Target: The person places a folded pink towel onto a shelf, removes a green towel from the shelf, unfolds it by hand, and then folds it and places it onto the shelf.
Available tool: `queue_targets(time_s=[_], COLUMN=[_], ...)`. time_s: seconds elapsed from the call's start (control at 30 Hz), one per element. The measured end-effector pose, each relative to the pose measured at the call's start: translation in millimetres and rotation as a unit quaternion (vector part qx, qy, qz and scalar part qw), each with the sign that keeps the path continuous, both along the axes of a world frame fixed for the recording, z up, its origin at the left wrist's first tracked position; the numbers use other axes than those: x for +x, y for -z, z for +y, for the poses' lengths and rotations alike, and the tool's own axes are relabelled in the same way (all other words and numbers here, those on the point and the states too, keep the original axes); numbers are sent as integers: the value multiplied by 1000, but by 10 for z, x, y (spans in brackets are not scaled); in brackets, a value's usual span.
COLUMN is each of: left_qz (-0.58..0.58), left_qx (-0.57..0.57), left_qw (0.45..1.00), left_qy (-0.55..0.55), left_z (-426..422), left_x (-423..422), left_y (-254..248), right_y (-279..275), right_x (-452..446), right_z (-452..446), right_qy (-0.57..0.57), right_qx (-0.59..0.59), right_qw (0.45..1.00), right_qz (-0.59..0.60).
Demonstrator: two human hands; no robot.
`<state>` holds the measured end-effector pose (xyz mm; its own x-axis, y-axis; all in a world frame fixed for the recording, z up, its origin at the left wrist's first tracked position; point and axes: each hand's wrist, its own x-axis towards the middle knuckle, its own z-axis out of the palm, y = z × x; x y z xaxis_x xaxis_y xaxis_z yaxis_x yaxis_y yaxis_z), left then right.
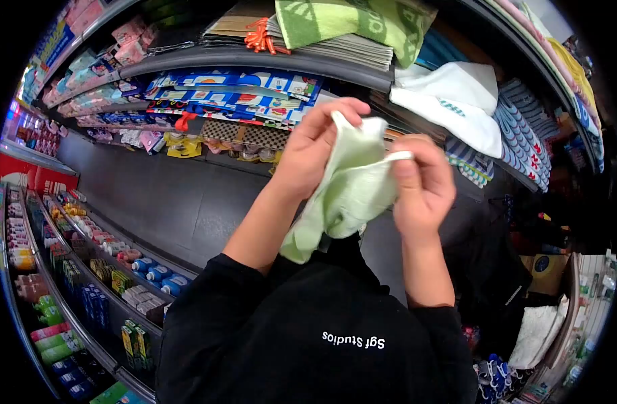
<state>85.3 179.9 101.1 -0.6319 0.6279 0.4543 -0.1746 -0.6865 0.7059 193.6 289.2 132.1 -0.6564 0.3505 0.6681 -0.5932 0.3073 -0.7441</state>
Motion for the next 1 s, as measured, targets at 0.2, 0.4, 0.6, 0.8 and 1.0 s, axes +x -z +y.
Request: queue_targets(time_s=[0.2, 0.4, 0.6, 0.8, 1.0], left_qz=[-21, -162, -83, -20, -1], left_qx=[-64, -101, -178, -259, -246], left_qw=[997, 981, 980, 965, 969], left_qy=[-46, 26, -43, -49, -26], left_z=[14, -102, -121, -160, -177], left_x=[222, 277, 274, 324, 404], left_y=[96, 206, 339, 241, 223], right_y=[162, 286, 317, 326, 362], right_x=[-28, -5, 69, 111, 152], right_z=[-63, -22, 27, 45, 40], right_qy=[37, 49, 44, 65, 60], right_qx=[-13, 14, 35, 81, 34], right_qw=[996, 992, 986, 984, 985], right_qz=[-86, -113, -157, -145, -160])
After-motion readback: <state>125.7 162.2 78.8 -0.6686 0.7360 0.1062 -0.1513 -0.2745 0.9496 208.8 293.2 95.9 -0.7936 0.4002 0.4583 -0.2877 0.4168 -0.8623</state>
